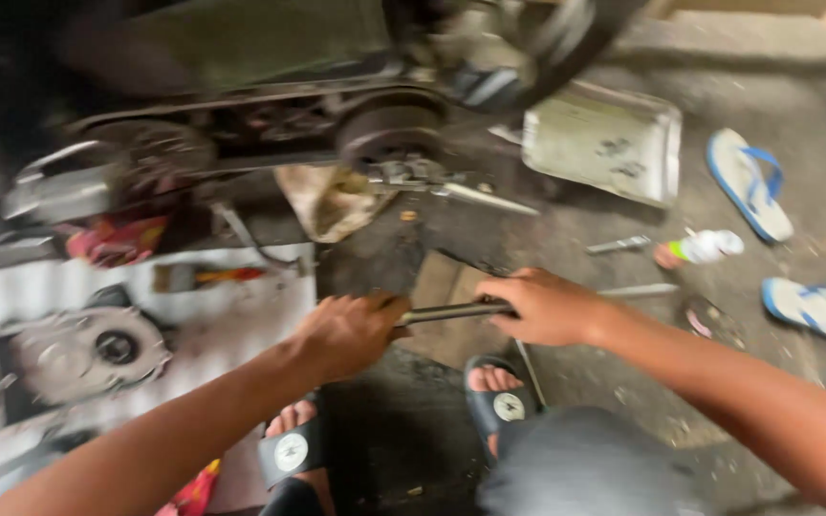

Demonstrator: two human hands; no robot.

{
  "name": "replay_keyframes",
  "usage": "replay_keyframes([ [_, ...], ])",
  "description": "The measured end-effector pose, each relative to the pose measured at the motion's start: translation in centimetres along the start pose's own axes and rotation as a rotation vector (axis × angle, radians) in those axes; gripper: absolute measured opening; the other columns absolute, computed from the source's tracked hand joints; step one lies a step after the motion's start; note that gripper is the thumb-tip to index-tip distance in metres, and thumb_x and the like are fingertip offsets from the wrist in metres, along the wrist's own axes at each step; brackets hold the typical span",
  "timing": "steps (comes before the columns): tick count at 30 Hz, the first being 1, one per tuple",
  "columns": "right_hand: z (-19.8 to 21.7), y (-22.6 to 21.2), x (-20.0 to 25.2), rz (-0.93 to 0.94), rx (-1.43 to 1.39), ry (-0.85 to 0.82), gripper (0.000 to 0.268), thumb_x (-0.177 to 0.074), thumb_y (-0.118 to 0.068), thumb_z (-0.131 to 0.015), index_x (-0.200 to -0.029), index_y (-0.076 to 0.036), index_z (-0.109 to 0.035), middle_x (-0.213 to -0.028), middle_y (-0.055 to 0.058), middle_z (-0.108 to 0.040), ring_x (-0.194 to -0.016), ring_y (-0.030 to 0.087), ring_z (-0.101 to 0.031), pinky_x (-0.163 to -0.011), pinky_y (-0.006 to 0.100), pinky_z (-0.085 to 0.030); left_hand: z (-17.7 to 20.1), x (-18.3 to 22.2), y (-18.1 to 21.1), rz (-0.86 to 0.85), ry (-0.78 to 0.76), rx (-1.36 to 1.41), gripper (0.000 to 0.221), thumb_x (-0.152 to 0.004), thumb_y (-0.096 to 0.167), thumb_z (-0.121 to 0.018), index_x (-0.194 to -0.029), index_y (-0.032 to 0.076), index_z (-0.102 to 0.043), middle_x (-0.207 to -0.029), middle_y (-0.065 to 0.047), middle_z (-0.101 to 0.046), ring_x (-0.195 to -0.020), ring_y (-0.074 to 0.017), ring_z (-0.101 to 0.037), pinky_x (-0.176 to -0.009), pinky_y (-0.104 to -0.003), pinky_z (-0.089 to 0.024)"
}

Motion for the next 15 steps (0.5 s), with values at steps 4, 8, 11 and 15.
replay_keyframes([
  [4, -4.7, 10.6, 6.2, -0.148, 0.106, 0.075, 0.041, -0.095, -0.016, -0.060, -0.134, -0.006, -0.060, -0.114, 0.022, -0.074, -0.107, 0.041, -0.072, -0.093, 0.051, -0.057, -2.0, -1.9, 1.7, -0.054, -0.221, -0.098, 0.035, -0.100, 0.044, -0.051, -0.128, 0.025, -0.060, -0.112, -0.006, -0.072, -0.090, -0.0369, -0.077, -0.078, -0.053, -0.063],
  [8, -12.3, 23.1, 16.9, -0.459, -0.081, 0.715, 0.066, -0.078, -0.033, -0.076, -0.136, -0.008, -0.055, -0.134, 0.013, -0.059, -0.118, 0.033, -0.059, -0.099, 0.043, -0.047, -5.5, -4.7, -0.5, 0.136, -0.478, -0.192, 0.039, -0.103, 0.050, -0.036, -0.129, 0.023, -0.047, -0.115, -0.002, -0.070, -0.086, -0.0270, -0.077, -0.075, -0.050, -0.066],
  [11, -26.5, 28.1, 22.7, -0.860, -0.323, 0.730, 0.066, -0.080, -0.042, -0.077, -0.132, -0.007, -0.056, -0.116, 0.014, -0.064, -0.102, 0.030, -0.065, -0.089, 0.041, -0.053, -13.4, -6.2, -1.8, 0.095, -0.479, -0.235, 0.045, -0.107, 0.051, -0.027, -0.132, 0.020, -0.047, -0.107, -0.003, -0.067, -0.065, -0.0166, -0.063, -0.053, -0.038, -0.056],
  [15, -35.8, 27.9, 23.1, -1.007, -0.451, 0.790, 0.060, -0.077, -0.039, -0.081, -0.126, -0.013, -0.059, -0.101, 0.016, -0.063, -0.083, 0.031, -0.066, -0.077, 0.040, -0.056, -16.5, -8.9, -0.6, 0.246, -0.615, -0.087, 0.036, -0.110, 0.049, -0.030, -0.126, 0.023, -0.048, -0.099, 0.001, -0.062, -0.069, -0.0124, -0.060, -0.059, -0.032, -0.060],
])
Point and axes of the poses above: each hand's wrist, its own x-axis away from the middle knuckle, its own z-axis out of the back of the hand, y = z × x, the point moved 9 cm from there along -x, towards the middle knuckle
